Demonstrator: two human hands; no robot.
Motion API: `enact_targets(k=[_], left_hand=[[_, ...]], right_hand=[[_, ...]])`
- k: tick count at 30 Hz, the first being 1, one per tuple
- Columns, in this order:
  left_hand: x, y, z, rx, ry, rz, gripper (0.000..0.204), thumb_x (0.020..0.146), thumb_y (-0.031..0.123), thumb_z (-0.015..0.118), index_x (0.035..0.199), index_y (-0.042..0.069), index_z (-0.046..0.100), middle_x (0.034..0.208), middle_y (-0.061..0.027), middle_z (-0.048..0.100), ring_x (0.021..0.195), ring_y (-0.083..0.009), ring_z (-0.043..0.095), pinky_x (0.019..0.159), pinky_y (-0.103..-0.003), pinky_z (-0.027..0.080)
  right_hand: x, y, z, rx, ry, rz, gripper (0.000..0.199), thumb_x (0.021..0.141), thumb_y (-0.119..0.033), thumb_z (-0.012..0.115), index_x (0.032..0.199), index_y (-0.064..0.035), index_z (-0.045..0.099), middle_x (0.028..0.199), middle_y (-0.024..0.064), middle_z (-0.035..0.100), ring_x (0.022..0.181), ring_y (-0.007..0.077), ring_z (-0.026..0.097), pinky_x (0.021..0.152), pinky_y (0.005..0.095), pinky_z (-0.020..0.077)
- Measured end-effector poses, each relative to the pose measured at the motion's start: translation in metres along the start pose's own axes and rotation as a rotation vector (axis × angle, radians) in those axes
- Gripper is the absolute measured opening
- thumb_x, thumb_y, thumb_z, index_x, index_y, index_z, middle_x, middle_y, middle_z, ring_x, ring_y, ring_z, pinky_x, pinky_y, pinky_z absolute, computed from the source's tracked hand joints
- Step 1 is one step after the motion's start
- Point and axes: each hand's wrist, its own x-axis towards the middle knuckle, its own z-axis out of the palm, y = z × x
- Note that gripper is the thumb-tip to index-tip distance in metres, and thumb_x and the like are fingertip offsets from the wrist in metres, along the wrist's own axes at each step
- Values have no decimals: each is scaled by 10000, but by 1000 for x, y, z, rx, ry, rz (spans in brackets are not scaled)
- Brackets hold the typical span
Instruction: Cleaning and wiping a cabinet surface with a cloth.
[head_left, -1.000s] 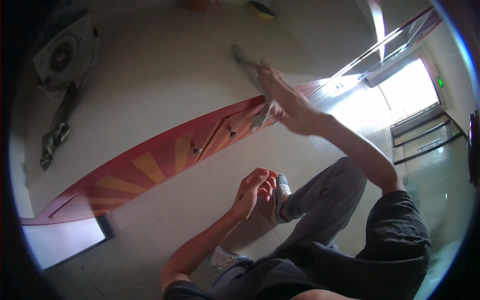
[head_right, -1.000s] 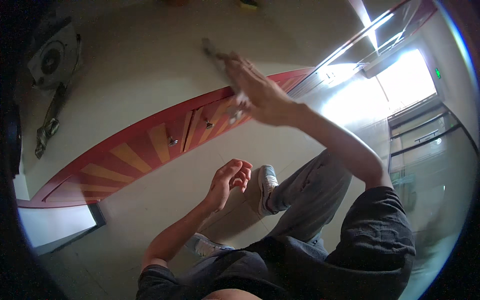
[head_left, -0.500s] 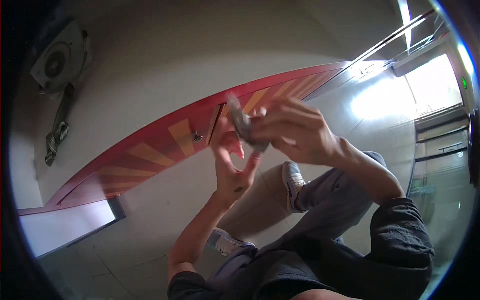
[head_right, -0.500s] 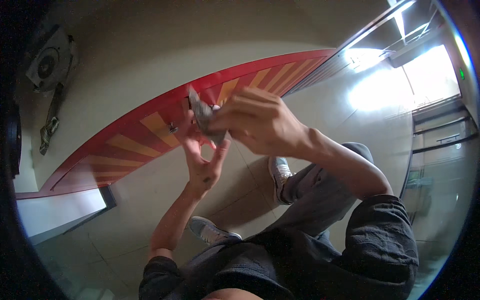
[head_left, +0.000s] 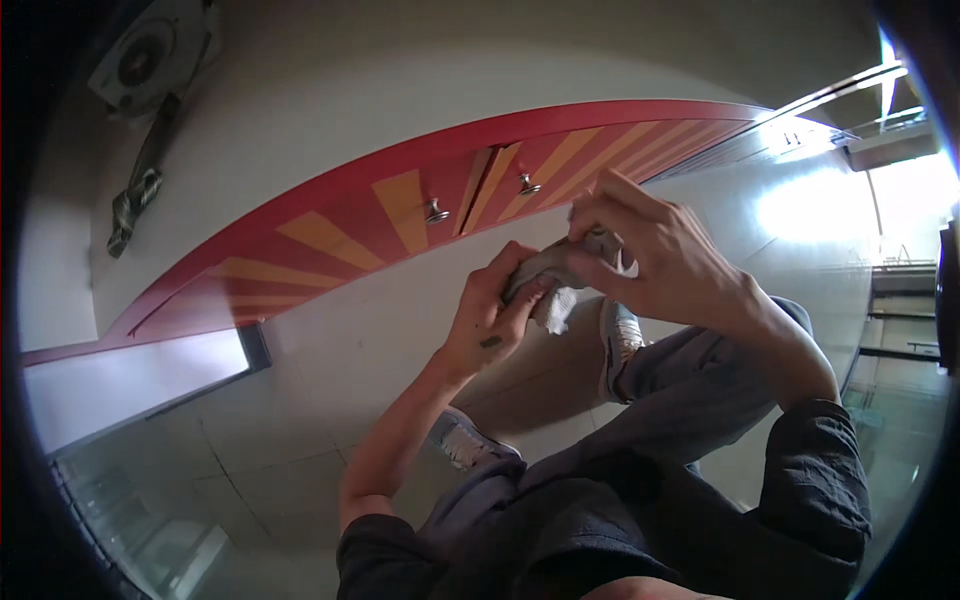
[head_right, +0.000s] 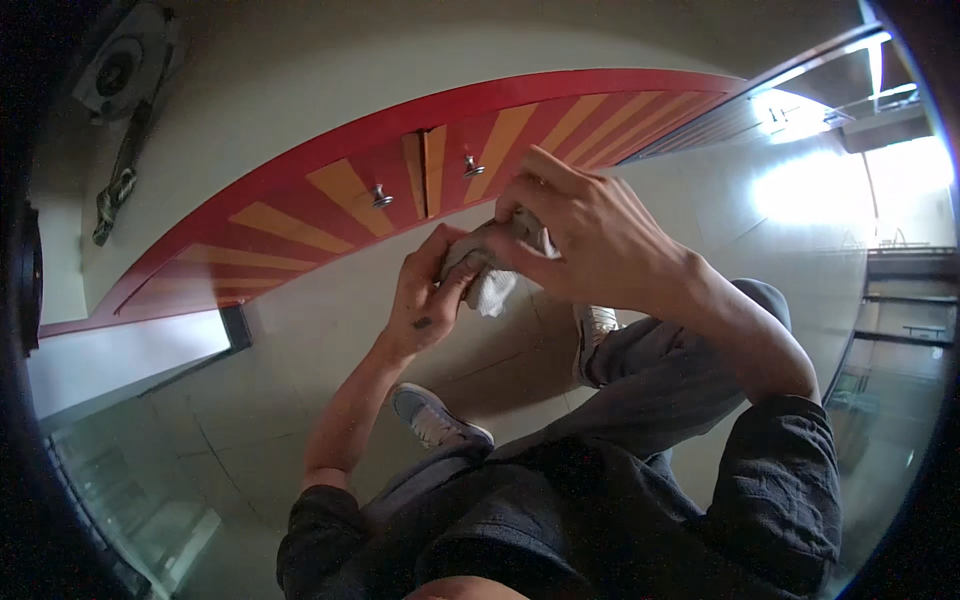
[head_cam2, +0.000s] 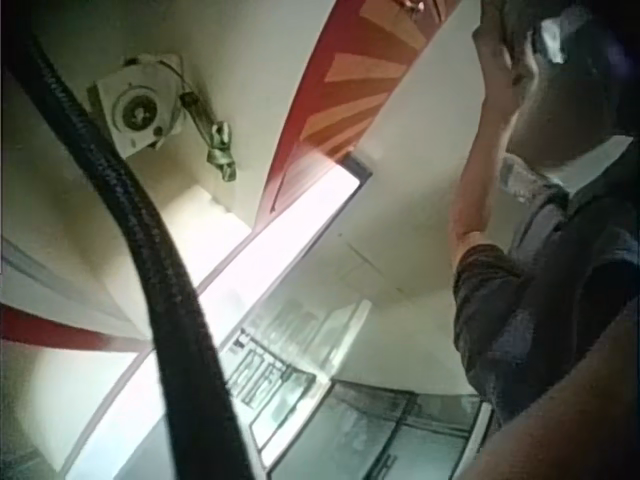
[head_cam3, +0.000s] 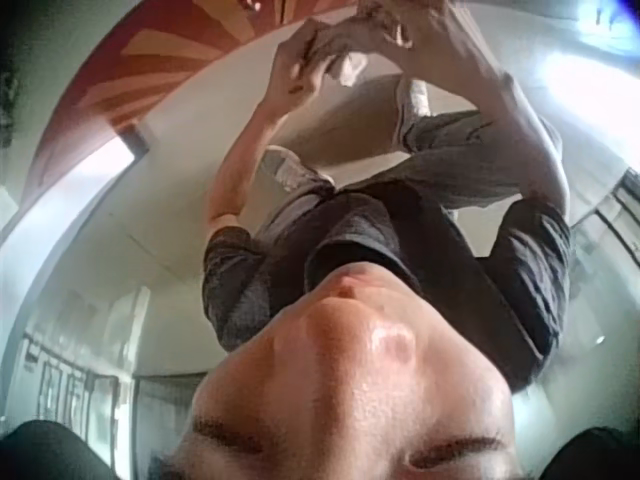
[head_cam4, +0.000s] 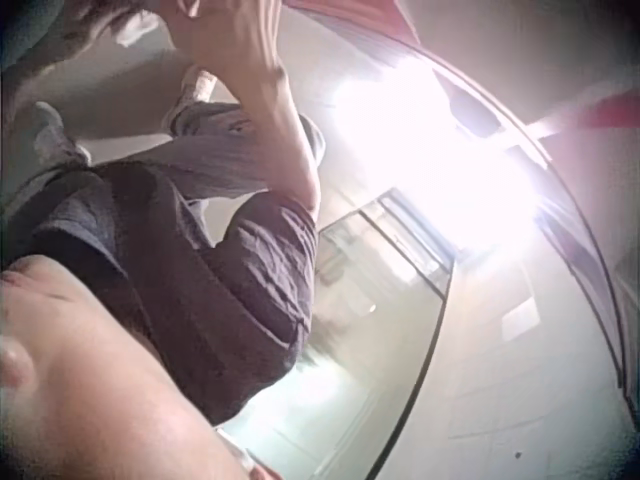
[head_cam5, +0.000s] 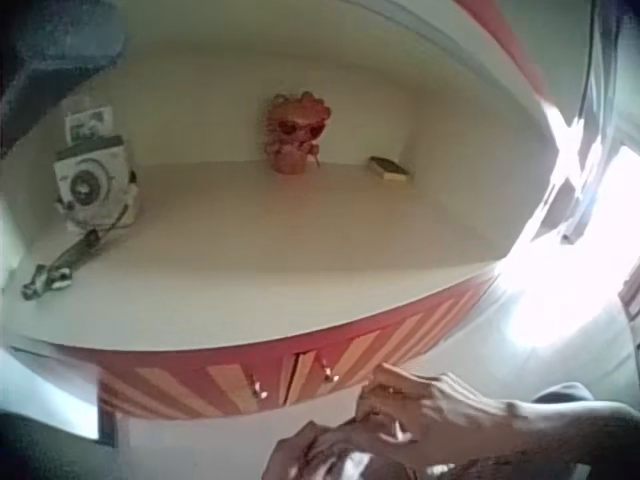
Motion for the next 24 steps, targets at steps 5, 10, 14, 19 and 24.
enact_targets(k=[5,10,14,19,24], left_hand=[[-15,4,-13,190,-45,-51,291,880,31,765,1129,70,620,874,-21,685,691,-150,553,633,-301,433],[-7,4,-29,675,-72,226,340,815,50,797,1108,89,631,853,-15,694,659,-171,562,609,-308,431],[2,-7,-44,856,16,407,339,767,41,780,1070,97,639,839,-19,702,630,-197,567,589,-320,430],[-6,6,-54,819,-41,301,299,738,4,722,1007,104,639,788,-30,692,601,-220,559,570,-336,414],[-19,16,-58,714,-214,81,254,763,15,669,994,110,622,759,-52,686,612,-269,581,591,-366,423]], right_hand=[[-15,18,25,-81,-32,-46,188,809,-61,760,972,-20,677,1122,52,570,667,190,573,601,323,489],[-15,24,36,-39,33,-107,132,842,-71,739,904,-24,632,1081,69,623,628,210,571,619,331,497],[-6,5,25,114,-207,127,128,860,-69,716,863,-27,594,986,89,676,649,235,595,645,345,506],[-2,6,28,362,-418,397,136,868,-66,715,854,-18,589,849,108,716,677,266,626,660,359,513],[-7,11,45,300,-399,263,125,873,-76,744,892,-15,637,801,105,725,629,262,601,626,334,483]])
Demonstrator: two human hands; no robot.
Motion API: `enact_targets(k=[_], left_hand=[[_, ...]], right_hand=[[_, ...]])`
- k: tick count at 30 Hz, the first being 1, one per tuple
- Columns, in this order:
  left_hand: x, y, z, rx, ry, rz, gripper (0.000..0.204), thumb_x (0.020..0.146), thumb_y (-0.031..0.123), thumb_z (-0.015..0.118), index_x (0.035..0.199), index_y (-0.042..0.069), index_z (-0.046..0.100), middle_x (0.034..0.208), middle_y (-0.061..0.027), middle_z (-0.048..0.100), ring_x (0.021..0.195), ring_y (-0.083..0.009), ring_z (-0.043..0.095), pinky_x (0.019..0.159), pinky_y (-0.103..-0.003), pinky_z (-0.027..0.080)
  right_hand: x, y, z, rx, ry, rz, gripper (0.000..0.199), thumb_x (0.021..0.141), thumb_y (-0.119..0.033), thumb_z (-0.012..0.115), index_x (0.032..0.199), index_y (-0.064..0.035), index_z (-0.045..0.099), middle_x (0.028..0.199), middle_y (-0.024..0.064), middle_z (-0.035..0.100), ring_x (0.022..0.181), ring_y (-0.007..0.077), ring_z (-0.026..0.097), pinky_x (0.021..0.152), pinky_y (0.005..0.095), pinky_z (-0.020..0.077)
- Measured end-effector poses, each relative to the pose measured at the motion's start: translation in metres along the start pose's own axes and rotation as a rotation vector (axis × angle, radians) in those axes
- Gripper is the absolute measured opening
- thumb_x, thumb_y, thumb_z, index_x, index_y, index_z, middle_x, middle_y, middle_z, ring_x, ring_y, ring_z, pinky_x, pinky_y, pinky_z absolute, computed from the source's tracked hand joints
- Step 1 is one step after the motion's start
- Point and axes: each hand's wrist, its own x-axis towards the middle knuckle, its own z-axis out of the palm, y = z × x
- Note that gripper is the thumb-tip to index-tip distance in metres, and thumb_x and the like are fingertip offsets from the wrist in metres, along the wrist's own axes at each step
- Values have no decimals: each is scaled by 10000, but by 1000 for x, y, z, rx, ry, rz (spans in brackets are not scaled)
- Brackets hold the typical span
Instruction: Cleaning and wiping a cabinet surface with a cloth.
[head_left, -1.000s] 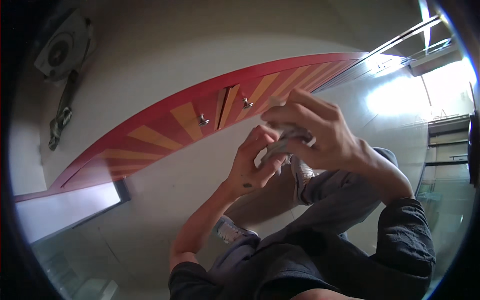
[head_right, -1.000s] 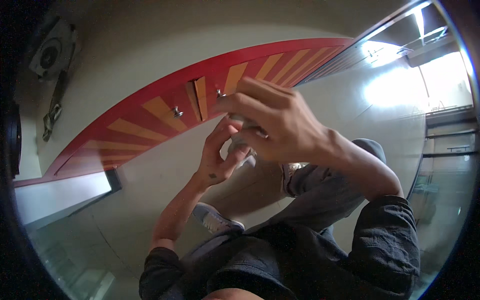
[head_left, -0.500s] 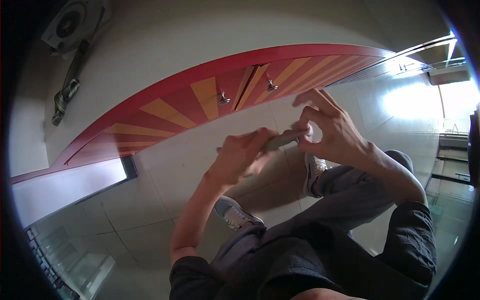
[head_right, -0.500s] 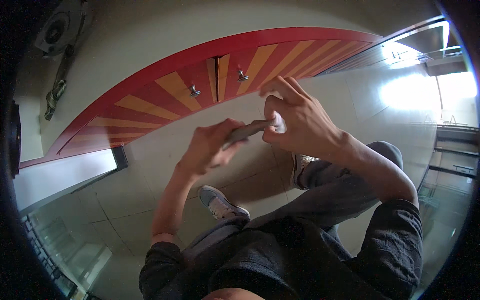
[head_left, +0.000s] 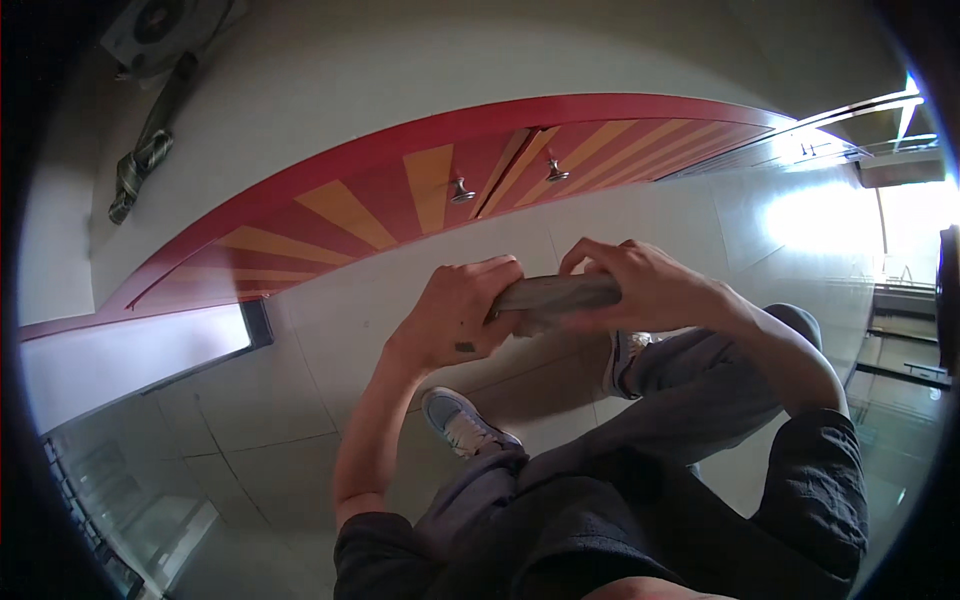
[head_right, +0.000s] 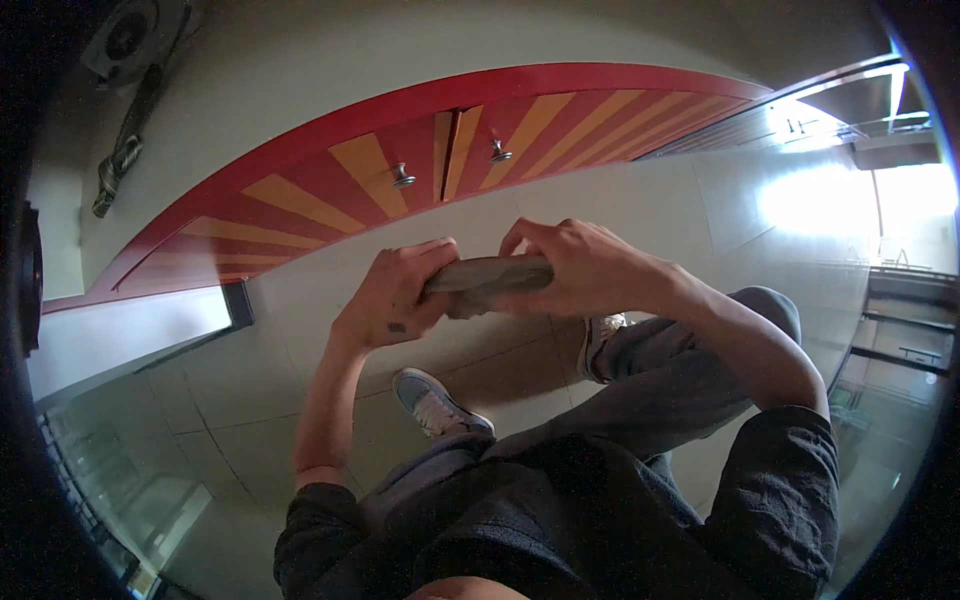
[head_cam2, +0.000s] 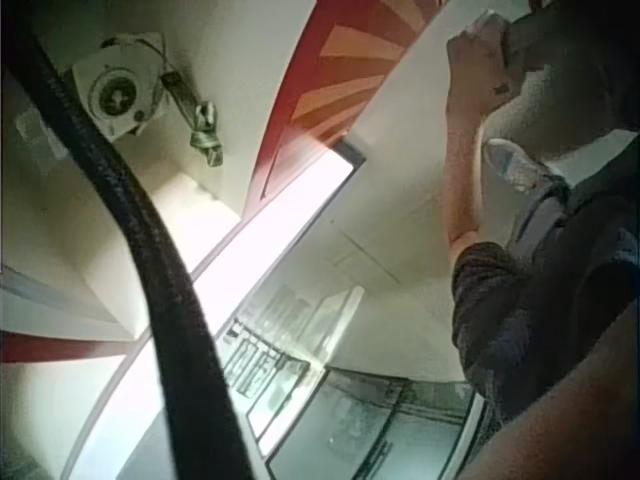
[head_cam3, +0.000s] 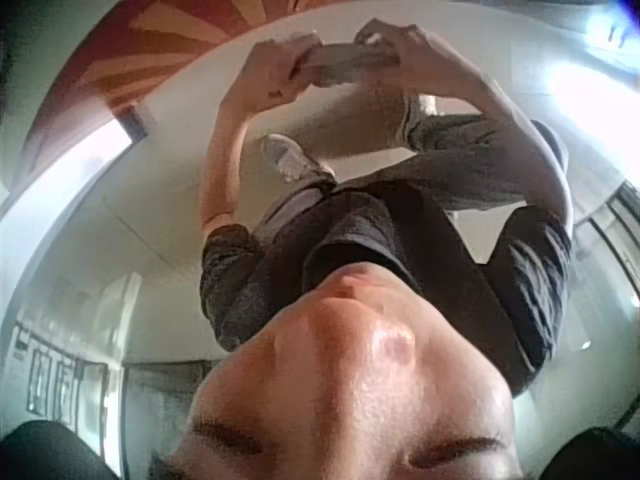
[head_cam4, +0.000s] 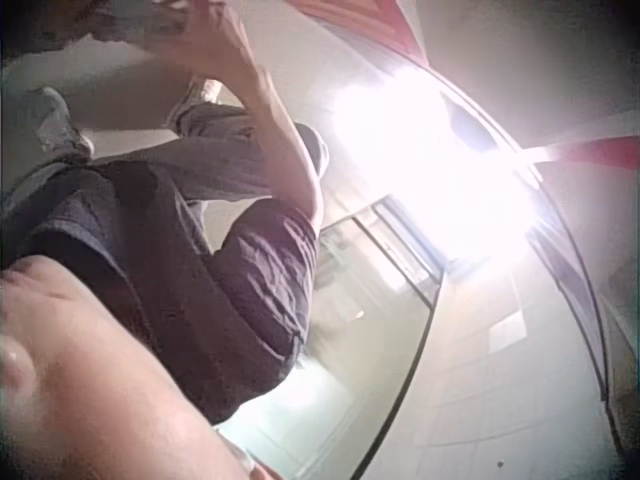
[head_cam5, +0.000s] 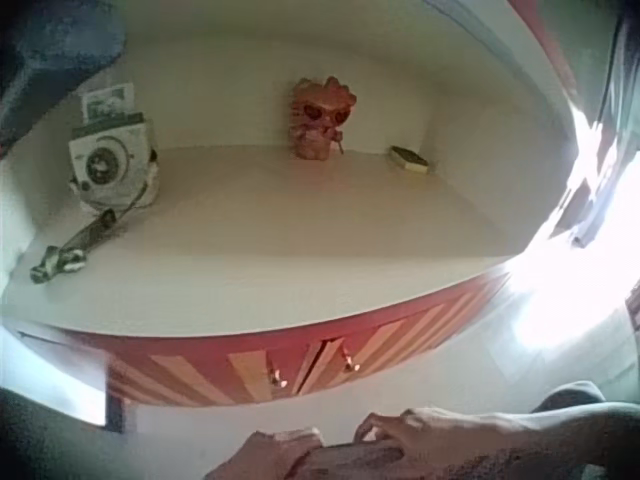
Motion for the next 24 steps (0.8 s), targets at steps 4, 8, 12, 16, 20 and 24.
enact_targets(k=[4,8,12,16,20,24], left_hand=[[-6,-3,-5,-9,-38,-45,228,794,54,658,1008,112,603,763,-65,690,634,-306,612,616,-389,446],[-8,-7,-17,16,-79,-129,196,820,80,677,990,100,582,751,-63,683,630,-293,612,619,-388,446],[-10,4,-36,-58,-63,-145,154,882,133,704,999,104,609,784,-60,679,627,-263,610,604,-376,454],[0,-16,-12,164,441,-33,187,881,139,753,1022,102,635,826,-48,676,618,-232,604,578,-349,461],[14,-41,5,433,838,81,230,856,103,785,1043,91,651,860,-42,674,610,-211,595,556,-327,467],[24,-69,16,661,1080,187,280,825,48,798,1065,72,657,877,-38,673,600,-194,587,538,-310,470]], right_hand=[[10,8,9,-167,5,-125,112,895,-92,754,925,-21,673,809,95,725,575,242,564,599,309,454],[20,13,10,-13,83,-120,106,942,-114,743,962,-20,698,782,87,710,561,230,554,605,315,459],[36,-12,-6,-71,-15,-57,85,980,-104,725,962,-28,691,846,98,755,589,209,618,613,322,496],[47,-19,-1,-101,187,-94,95,1001,-122,715,1011,-32,685,854,89,765,568,193,636,574,311,497],[59,-24,7,-300,430,-111,141,1054,-178,649,1022,-41,641,825,84,744,538,191,631,514,319,490],[79,-21,17,-527,617,-130,198,1102,-232,576,1031,-48,591,780,83,714,507,199,620,459,332,481]])
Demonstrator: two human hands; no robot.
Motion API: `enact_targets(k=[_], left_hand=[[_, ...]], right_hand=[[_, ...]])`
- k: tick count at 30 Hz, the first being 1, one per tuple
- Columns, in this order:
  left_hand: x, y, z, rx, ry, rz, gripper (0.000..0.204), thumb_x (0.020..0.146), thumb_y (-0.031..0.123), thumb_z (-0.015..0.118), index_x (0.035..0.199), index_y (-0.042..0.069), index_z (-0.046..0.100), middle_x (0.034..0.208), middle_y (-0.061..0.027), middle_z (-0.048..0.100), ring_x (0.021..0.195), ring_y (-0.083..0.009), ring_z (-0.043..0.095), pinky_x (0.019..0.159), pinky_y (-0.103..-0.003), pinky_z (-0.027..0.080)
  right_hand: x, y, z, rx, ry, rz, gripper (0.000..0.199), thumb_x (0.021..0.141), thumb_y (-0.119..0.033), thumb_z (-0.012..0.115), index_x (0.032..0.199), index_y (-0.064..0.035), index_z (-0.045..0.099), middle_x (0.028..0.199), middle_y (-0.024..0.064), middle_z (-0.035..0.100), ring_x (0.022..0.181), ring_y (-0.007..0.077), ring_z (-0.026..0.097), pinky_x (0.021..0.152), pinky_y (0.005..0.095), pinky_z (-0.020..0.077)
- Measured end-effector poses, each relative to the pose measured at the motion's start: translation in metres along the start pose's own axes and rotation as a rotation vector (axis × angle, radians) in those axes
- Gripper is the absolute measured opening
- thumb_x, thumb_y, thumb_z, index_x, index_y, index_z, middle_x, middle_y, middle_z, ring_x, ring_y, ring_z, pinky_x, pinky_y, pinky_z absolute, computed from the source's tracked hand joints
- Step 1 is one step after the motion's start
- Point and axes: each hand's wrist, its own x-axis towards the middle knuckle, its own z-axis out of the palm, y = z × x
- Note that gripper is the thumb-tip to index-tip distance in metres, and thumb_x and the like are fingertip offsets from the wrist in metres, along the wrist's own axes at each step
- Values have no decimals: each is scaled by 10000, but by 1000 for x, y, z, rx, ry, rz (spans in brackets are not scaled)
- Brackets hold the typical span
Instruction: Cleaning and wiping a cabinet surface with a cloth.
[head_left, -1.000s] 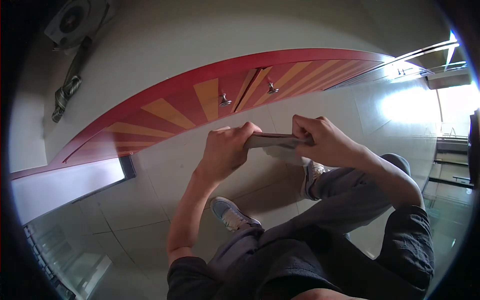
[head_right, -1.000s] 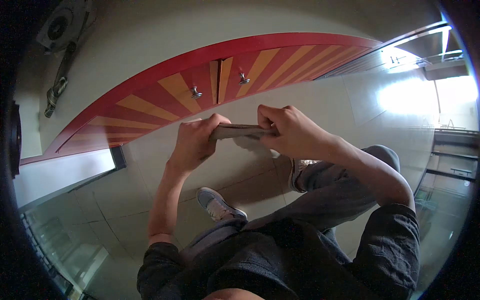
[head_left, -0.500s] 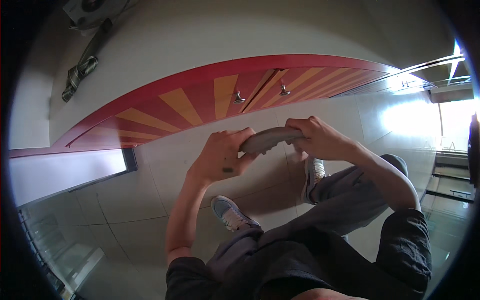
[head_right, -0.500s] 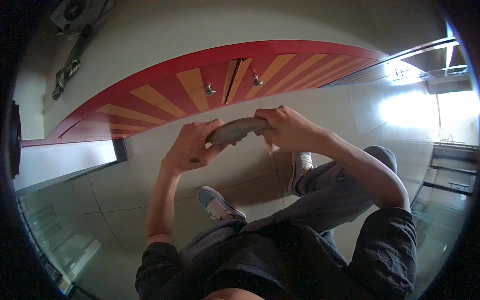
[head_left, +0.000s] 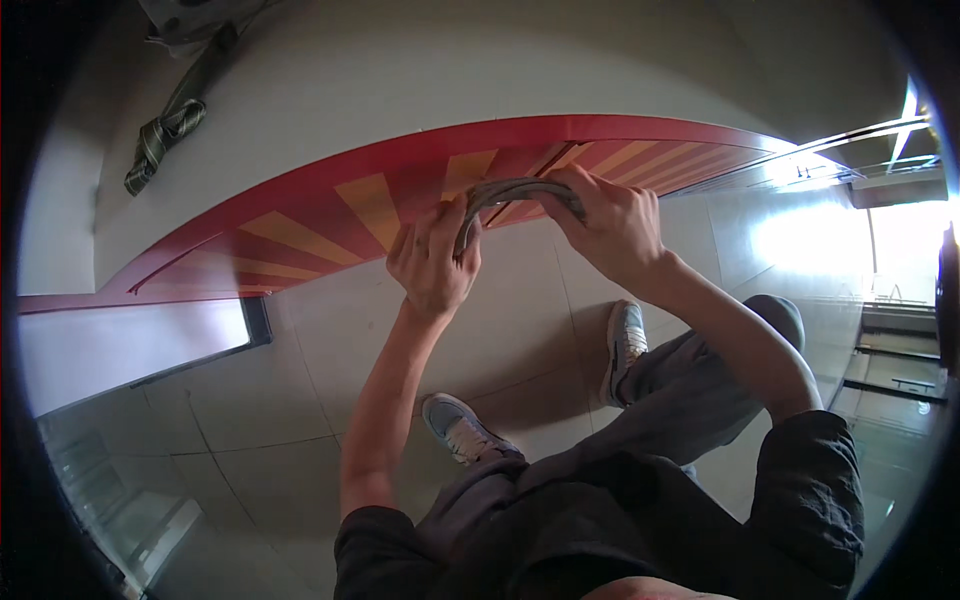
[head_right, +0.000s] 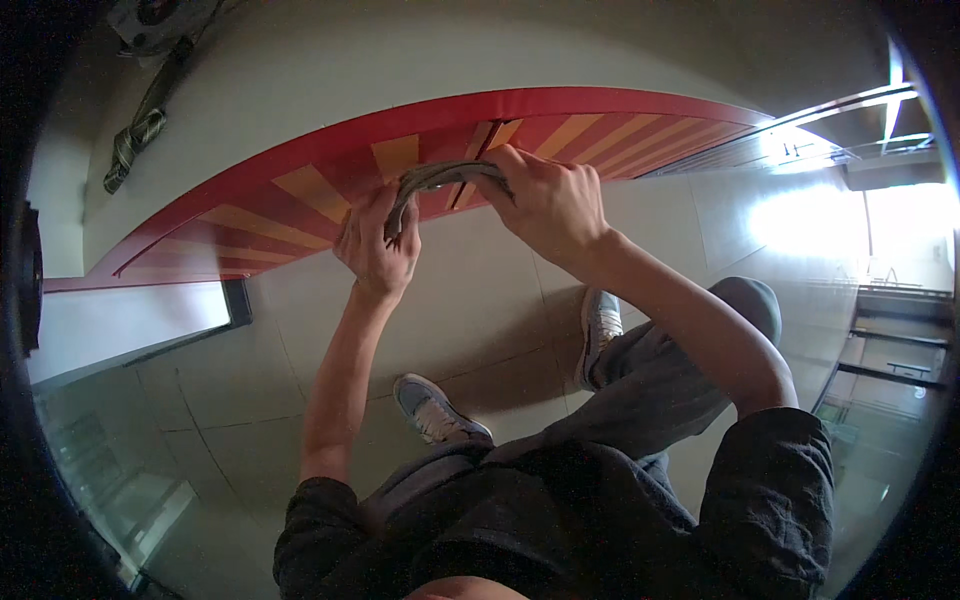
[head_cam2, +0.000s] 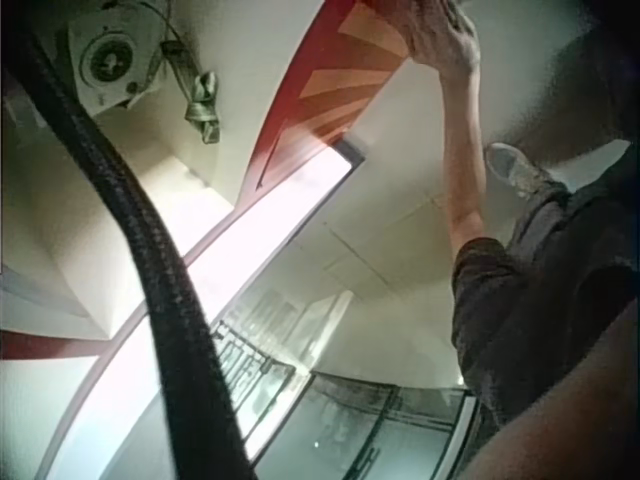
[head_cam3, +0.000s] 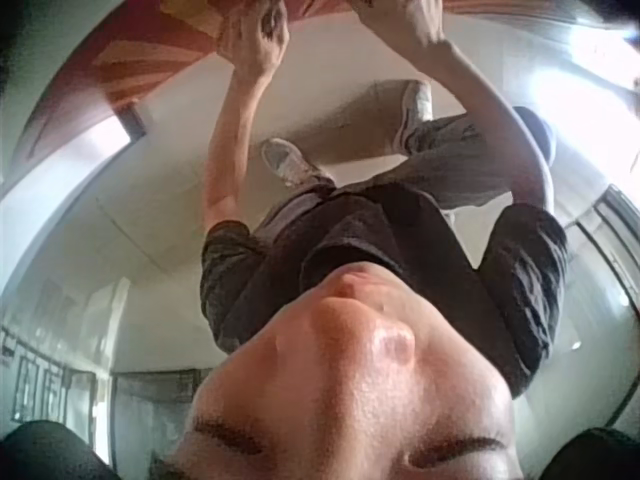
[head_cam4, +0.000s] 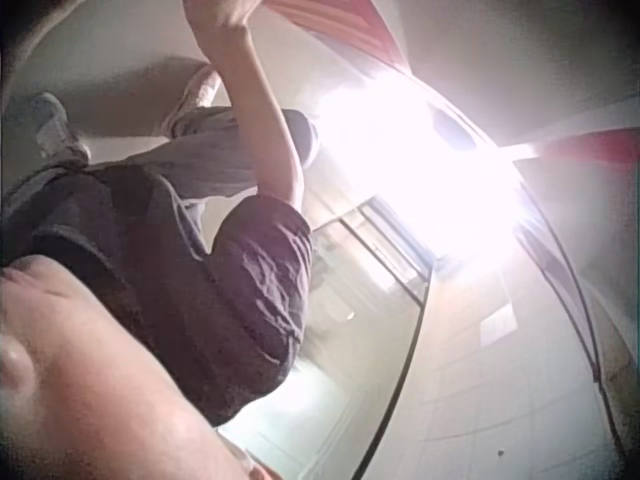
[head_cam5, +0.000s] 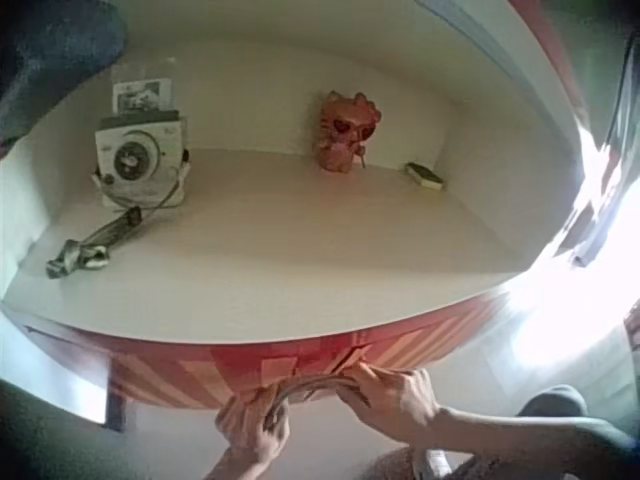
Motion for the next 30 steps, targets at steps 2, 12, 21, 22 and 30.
enact_targets(k=[2,12,21,22,30], left_hand=[[-8,-10,11,29,39,71,307,811,17,796,1082,54,656,873,-35,673,590,-181,582,531,-302,468],[-45,-2,16,-321,-81,-151,241,901,3,742,1116,10,635,846,-70,669,544,-178,555,508,-294,454],[-65,10,9,-479,-95,-216,168,968,-20,671,1121,-18,604,821,-106,666,517,-183,540,480,-301,447],[-68,10,10,-483,-71,-192,168,970,-22,666,1126,-21,603,819,-108,665,515,-182,540,477,-301,445],[-59,8,12,-470,-80,-197,163,975,-8,671,1118,-32,598,798,-108,652,506,-171,518,464,-296,431]], right_hand=[[4,6,18,-53,36,-36,199,1107,-238,558,1057,-47,576,754,86,703,494,211,620,443,334,475],[-10,-14,41,5,-387,43,212,1118,-237,525,1062,-32,524,690,97,642,477,245,614,433,363,474],[-34,-17,38,125,-368,8,192,1112,-211,525,1058,-27,513,669,108,609,470,296,589,442,401,450],[-35,-17,36,156,-376,11,188,1109,-206,525,1059,-26,514,667,111,608,470,306,586,446,409,448],[-28,-12,30,119,-365,-2,178,1094,-193,538,1075,-16,530,681,122,626,486,329,598,457,415,459]])
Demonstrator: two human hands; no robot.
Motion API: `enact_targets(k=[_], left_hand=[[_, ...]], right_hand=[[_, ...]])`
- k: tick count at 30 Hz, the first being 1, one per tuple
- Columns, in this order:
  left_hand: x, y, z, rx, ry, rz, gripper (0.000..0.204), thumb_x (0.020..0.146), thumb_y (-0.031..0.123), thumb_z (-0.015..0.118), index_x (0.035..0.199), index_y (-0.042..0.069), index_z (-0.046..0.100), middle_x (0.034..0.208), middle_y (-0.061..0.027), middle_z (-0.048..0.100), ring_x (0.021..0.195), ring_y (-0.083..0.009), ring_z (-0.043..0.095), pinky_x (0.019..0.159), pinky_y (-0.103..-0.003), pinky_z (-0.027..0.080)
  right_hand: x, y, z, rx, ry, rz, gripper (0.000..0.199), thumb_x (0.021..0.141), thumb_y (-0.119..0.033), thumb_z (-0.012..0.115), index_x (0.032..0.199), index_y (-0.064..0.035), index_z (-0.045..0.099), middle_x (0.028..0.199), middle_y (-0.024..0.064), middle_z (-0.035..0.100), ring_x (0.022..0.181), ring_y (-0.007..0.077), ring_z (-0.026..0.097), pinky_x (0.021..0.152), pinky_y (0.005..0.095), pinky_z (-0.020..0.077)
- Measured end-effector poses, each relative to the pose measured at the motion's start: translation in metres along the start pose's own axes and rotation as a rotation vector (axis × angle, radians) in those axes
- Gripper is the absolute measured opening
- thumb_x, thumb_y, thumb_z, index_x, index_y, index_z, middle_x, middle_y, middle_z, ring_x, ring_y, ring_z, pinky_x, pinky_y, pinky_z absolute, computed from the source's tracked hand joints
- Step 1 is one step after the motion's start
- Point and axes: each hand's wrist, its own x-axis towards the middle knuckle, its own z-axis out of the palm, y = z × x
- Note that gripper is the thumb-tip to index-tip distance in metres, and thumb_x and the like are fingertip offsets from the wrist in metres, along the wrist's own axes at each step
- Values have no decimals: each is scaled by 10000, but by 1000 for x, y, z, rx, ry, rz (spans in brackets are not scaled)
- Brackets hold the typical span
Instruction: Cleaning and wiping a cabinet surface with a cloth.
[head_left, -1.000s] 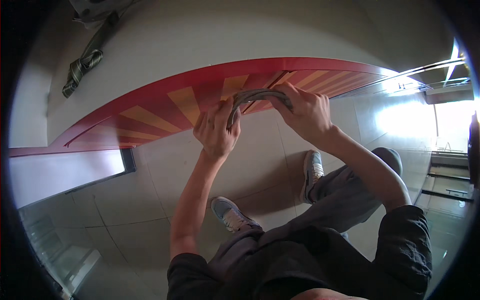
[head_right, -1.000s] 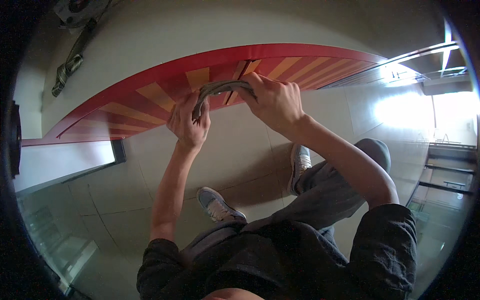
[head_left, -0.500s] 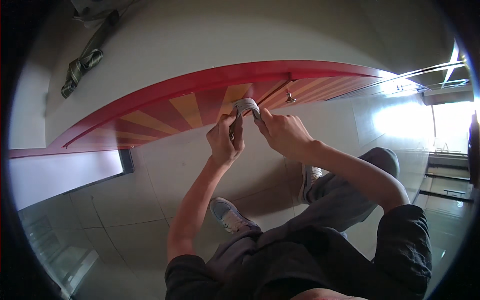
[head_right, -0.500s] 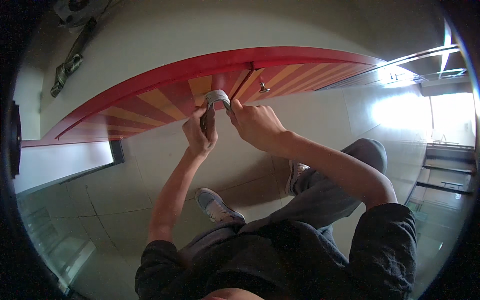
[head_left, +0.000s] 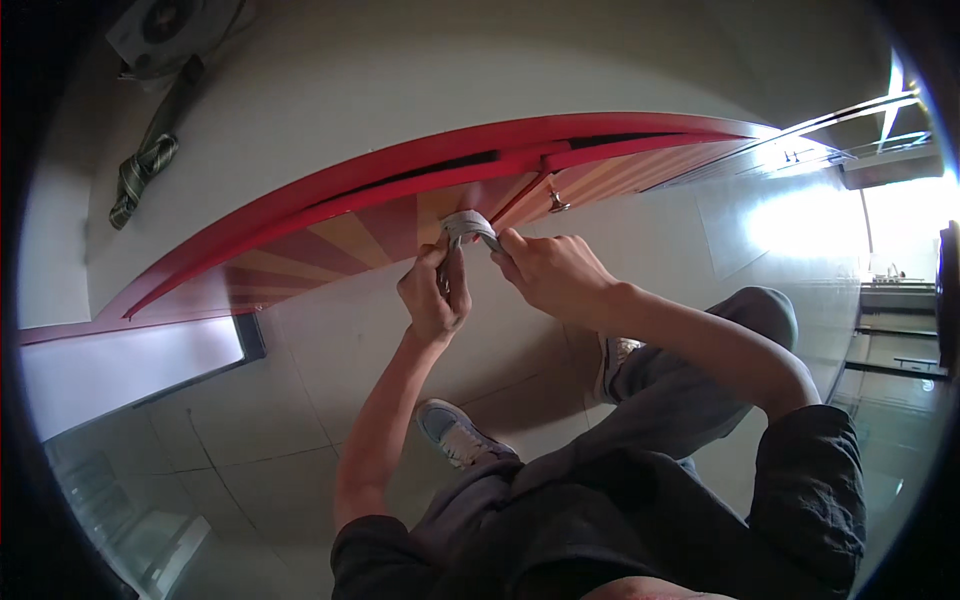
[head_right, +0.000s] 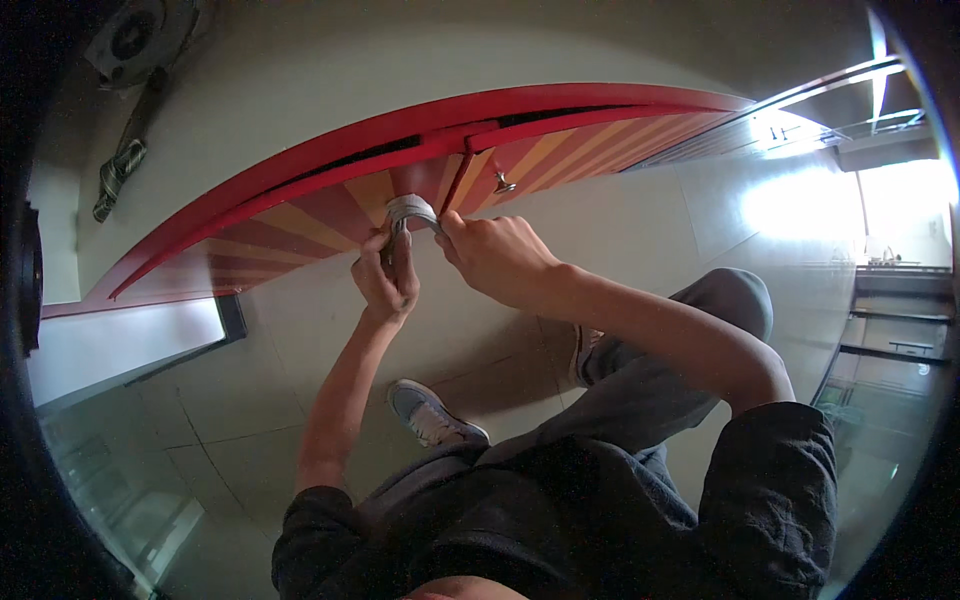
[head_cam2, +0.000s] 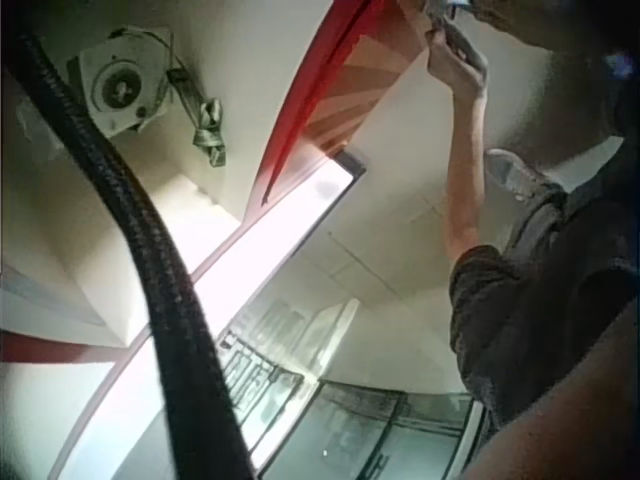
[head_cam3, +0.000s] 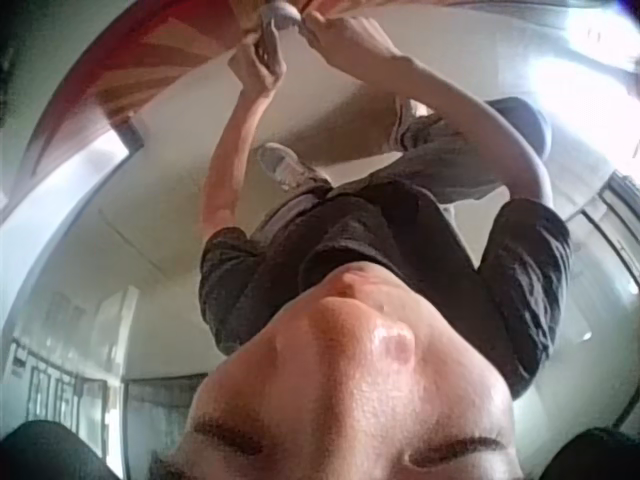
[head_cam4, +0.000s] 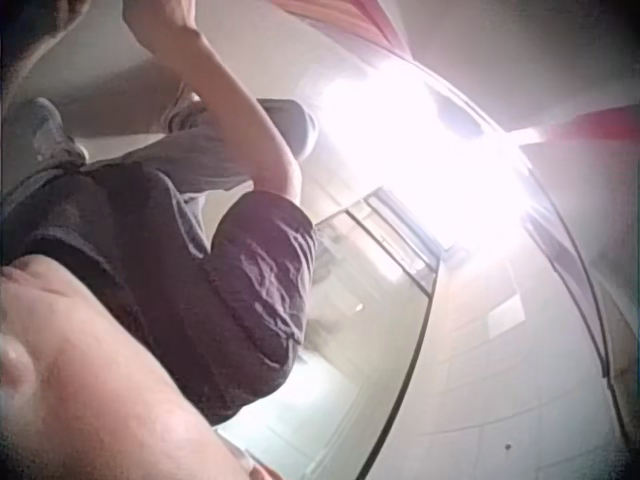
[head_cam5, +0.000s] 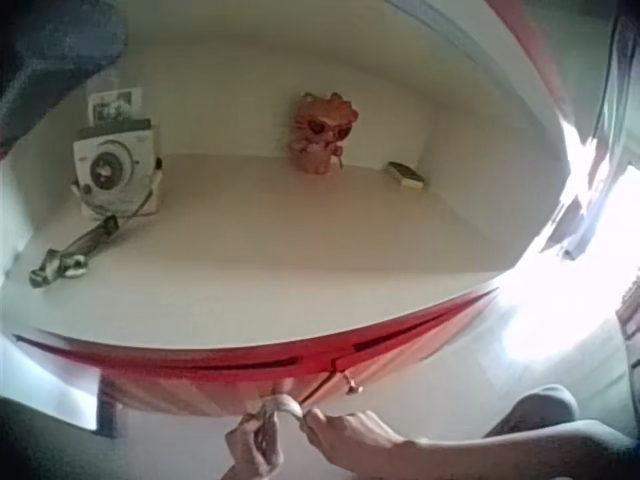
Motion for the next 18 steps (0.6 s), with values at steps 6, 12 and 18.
enact_targets(k=[6,12,18], left_hand=[[2,-1,-5,50,-20,-15,158,965,5,679,1108,-16,614,790,-84,650,492,-163,488,462,-299,422],[11,-7,-16,94,-79,2,179,952,10,686,1123,2,634,790,-67,653,483,-164,473,458,-306,402],[54,18,-43,136,74,255,283,932,-6,691,1210,-1,637,831,-75,682,511,-161,509,456,-305,418]], right_hand=[[7,8,-1,-19,-13,-31,179,1084,-185,544,1090,-6,550,687,127,640,492,319,607,469,412,472],[13,7,-18,-99,-44,-84,185,1067,-182,566,1117,-4,567,708,122,650,527,289,628,485,412,491],[-1,-5,-53,-69,212,-373,200,1037,-183,617,1161,-29,585,841,97,672,611,219,652,506,359,521]])
